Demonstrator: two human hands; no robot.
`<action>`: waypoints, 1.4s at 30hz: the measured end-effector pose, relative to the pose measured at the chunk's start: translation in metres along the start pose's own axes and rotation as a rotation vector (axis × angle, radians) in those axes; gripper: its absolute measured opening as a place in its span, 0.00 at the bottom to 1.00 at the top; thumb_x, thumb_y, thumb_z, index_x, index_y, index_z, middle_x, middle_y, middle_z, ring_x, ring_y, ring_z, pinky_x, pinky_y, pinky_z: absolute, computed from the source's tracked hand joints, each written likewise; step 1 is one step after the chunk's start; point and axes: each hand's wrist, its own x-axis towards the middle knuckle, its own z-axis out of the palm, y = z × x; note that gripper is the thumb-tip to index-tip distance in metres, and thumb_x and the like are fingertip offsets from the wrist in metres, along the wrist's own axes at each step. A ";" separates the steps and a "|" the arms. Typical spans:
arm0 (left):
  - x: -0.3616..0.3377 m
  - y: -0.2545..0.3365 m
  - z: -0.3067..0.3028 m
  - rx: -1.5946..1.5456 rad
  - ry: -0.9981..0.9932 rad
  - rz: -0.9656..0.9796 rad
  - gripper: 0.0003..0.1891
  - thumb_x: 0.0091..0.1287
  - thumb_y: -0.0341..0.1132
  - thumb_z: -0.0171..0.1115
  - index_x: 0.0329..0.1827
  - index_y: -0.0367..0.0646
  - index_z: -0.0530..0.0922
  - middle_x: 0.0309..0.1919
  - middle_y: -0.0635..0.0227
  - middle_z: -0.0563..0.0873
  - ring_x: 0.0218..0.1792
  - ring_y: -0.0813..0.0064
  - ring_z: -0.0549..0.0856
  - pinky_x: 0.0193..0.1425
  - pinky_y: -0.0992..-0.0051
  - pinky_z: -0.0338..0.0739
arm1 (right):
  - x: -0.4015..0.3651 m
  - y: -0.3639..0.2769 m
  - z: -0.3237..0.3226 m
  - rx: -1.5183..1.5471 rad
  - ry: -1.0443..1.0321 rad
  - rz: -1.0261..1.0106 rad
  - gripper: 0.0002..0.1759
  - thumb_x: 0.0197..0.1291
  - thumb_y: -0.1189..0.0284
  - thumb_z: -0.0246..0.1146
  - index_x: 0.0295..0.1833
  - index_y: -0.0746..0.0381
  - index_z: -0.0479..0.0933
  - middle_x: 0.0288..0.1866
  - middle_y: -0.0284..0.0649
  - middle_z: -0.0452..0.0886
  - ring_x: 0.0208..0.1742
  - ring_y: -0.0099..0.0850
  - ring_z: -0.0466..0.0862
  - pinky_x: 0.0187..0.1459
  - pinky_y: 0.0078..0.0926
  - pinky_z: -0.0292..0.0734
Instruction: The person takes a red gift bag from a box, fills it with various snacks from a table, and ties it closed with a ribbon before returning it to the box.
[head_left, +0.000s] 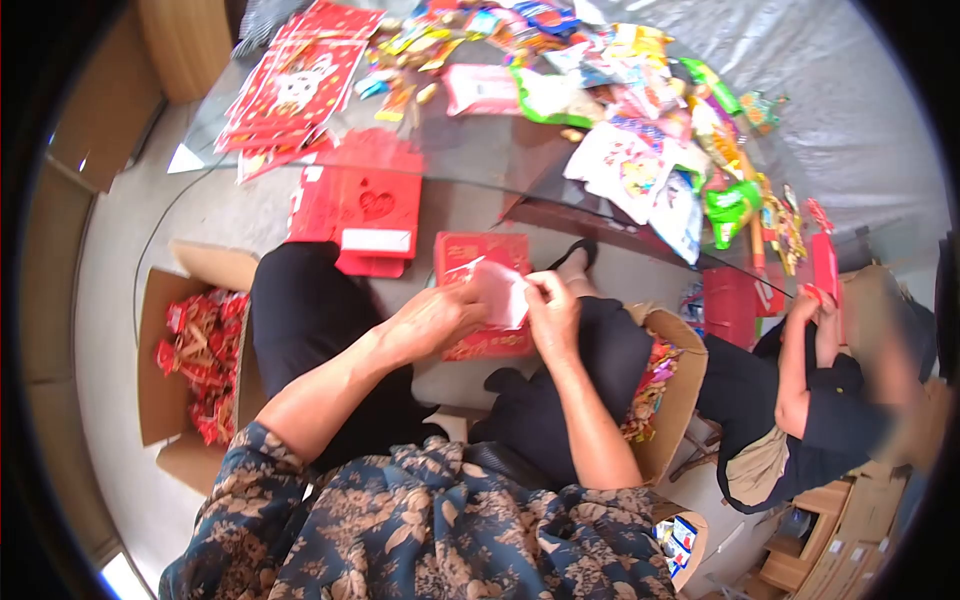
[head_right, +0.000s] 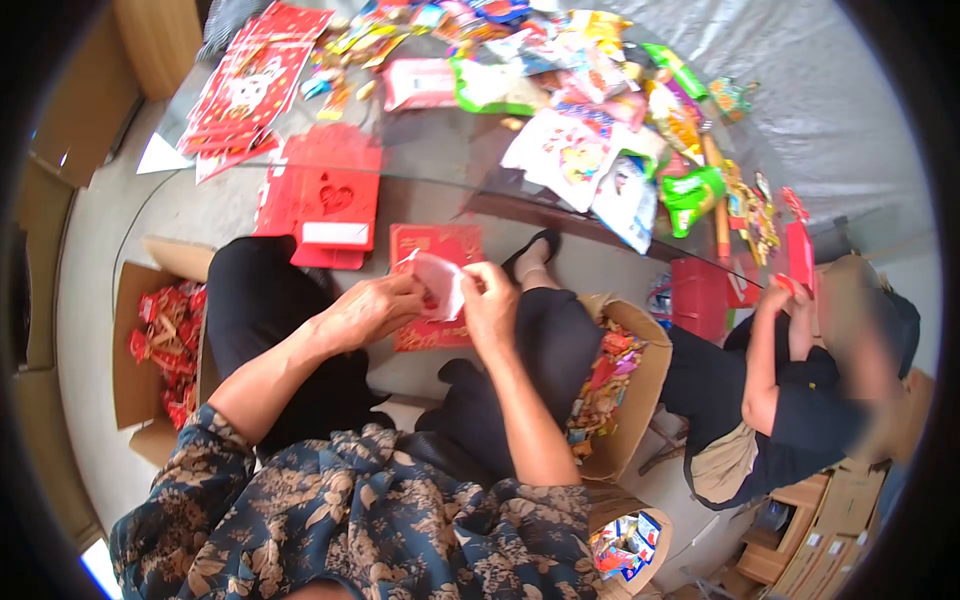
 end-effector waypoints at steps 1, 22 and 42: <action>0.001 0.005 -0.004 -0.008 -0.004 -0.014 0.05 0.61 0.26 0.62 0.39 0.38 0.77 0.38 0.58 0.79 0.40 0.53 0.81 0.43 0.61 0.77 | -0.001 -0.001 0.000 -0.001 0.006 -0.005 0.04 0.57 0.78 0.65 0.39 0.66 0.80 0.34 0.40 0.84 0.34 0.27 0.84 0.39 0.26 0.79; 0.016 0.025 -0.002 0.005 -0.043 -0.020 0.05 0.62 0.28 0.63 0.40 0.40 0.79 0.38 0.60 0.81 0.41 0.55 0.83 0.44 0.62 0.79 | 0.036 -0.009 -0.132 0.264 0.202 -0.016 0.06 0.69 0.74 0.58 0.46 0.64 0.78 0.36 0.35 0.83 0.32 0.21 0.83 0.36 0.18 0.76; 0.039 0.025 0.013 0.012 -0.131 -0.085 0.07 0.61 0.27 0.64 0.42 0.41 0.80 0.36 0.59 0.79 0.39 0.53 0.82 0.41 0.60 0.77 | 0.219 0.056 -0.256 -0.866 0.436 -0.217 0.23 0.52 0.75 0.71 0.56 0.64 0.77 0.57 0.47 0.79 0.57 0.42 0.80 0.57 0.38 0.75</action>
